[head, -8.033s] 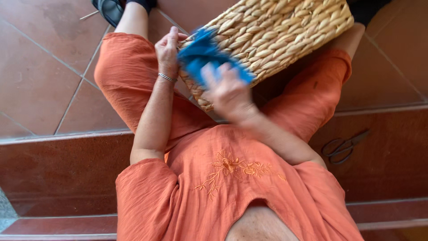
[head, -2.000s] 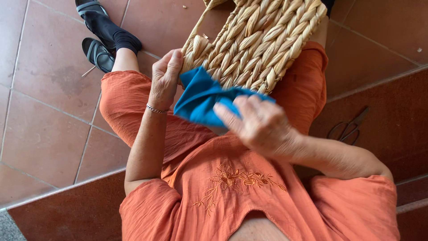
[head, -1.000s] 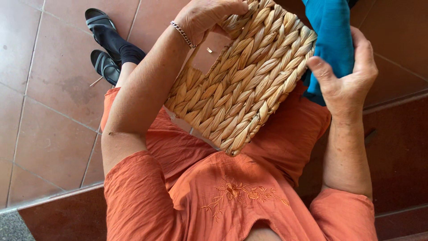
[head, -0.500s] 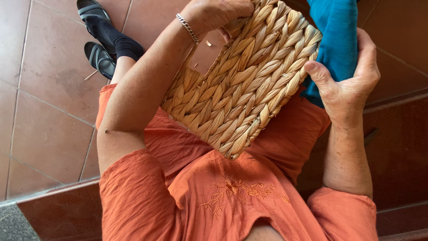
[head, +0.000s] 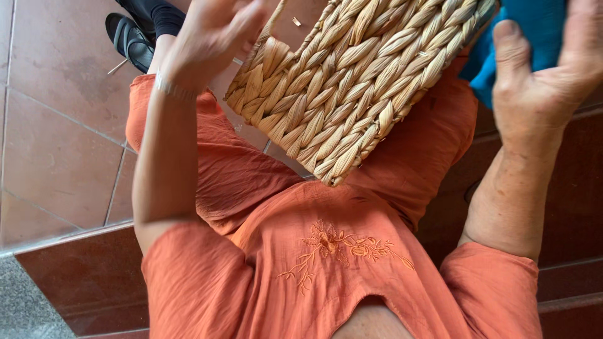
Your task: The person wipes the exterior and interior surfaces of a woven basket with a blue cloth. They rotate the basket to reach all sides, then use scissors to trim loose fibers from the rim before wiping again.
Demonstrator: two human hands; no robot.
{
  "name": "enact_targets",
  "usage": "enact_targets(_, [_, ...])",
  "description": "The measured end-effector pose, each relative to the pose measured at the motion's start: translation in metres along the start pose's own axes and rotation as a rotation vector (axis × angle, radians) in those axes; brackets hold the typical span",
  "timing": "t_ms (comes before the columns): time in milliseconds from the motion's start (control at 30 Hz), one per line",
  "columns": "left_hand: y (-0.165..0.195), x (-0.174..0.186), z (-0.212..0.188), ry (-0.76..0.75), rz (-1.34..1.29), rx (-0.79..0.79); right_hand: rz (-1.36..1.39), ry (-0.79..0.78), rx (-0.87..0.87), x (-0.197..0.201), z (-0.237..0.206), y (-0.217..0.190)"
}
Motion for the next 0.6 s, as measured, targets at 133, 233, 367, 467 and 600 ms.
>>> enact_targets(133, [0.01, -0.042, -0.065, 0.253, -0.276, 0.038, -0.193, -0.047, 0.182, -0.022, 0.012, -0.037])
enact_targets(233, [0.005, -0.07, -0.063, 0.427, -0.342, -0.064, -0.358, -0.001, 0.215, -0.036, 0.02, -0.066])
enact_targets(367, [-0.016, -0.074, -0.04, 0.482, -0.353, -0.124, -0.519, -0.162, 0.219, -0.045, 0.007, -0.138])
enact_targets(467, [-0.029, -0.069, -0.034, 0.506, -0.415, -0.167, -0.262, -0.22, 0.488, -0.056, -0.025, -0.208])
enact_targets(600, [-0.04, -0.072, -0.032, 0.513, -0.528, -0.138, -0.319, -0.229, 0.555, -0.066, -0.017, -0.177])
Point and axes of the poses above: each hand's wrist, its own z-axis towards the middle knuckle, its own x-axis out of the back of the hand, y = z × x, the point moved 3 cm from there along z, towards the middle knuckle, and after that the axes turned 9 degrees about -y, right-handed, at the moved point
